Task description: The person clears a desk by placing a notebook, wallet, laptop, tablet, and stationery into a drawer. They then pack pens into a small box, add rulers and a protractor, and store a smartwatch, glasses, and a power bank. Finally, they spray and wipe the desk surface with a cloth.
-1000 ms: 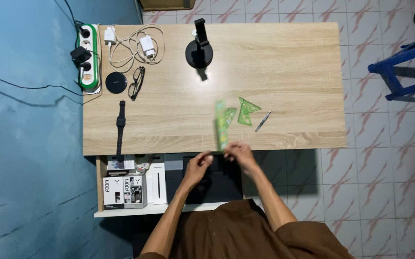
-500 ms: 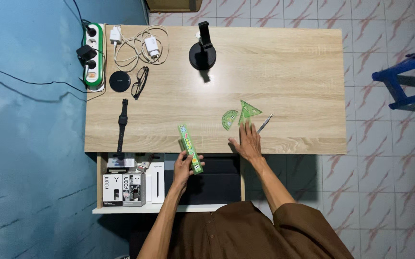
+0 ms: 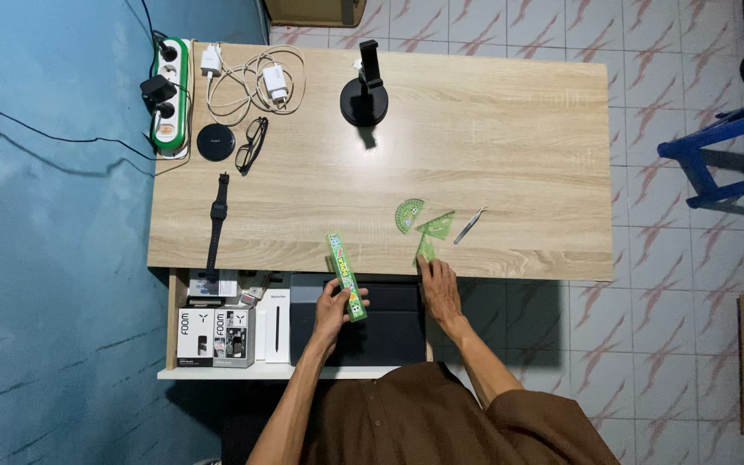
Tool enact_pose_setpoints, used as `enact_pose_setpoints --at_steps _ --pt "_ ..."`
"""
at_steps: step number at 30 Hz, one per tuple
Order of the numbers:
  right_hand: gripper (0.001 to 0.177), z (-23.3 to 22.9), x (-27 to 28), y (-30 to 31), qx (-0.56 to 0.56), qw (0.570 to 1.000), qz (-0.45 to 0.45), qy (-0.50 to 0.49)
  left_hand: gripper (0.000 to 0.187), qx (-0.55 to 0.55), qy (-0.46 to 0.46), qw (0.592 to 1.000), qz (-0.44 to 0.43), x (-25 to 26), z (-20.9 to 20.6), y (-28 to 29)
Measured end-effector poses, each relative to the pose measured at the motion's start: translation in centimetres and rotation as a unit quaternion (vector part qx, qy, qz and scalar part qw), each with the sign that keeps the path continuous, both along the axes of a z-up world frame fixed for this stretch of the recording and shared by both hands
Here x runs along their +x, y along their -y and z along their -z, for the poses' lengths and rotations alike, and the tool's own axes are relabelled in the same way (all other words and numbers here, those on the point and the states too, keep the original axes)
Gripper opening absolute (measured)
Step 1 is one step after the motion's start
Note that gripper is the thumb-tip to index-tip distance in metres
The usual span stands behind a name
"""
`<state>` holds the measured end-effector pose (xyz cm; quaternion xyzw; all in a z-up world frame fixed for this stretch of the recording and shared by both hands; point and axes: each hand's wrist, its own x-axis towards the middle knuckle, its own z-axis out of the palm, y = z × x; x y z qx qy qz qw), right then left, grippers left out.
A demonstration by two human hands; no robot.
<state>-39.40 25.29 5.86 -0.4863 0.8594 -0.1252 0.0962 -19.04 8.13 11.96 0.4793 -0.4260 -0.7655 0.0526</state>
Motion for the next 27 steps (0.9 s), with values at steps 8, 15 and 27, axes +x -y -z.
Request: enact_pose_setpoints --at_steps 8,15,27 --pt "0.051 0.9 -1.6 -0.1 0.0 0.999 -0.042 -0.004 0.041 0.006 -0.015 1.0 0.005 0.5 -1.1 -0.5" --pt "0.041 -1.8 -1.4 -0.2 -0.128 0.992 -0.02 0.004 0.044 0.008 -0.028 1.0 -0.002 1.5 -2.2 0.0" --pt "0.047 -11.2 6.7 2.2 -0.268 0.961 -0.07 0.02 0.051 0.05 -0.046 0.998 -0.013 -1.1 -2.2 -0.7"
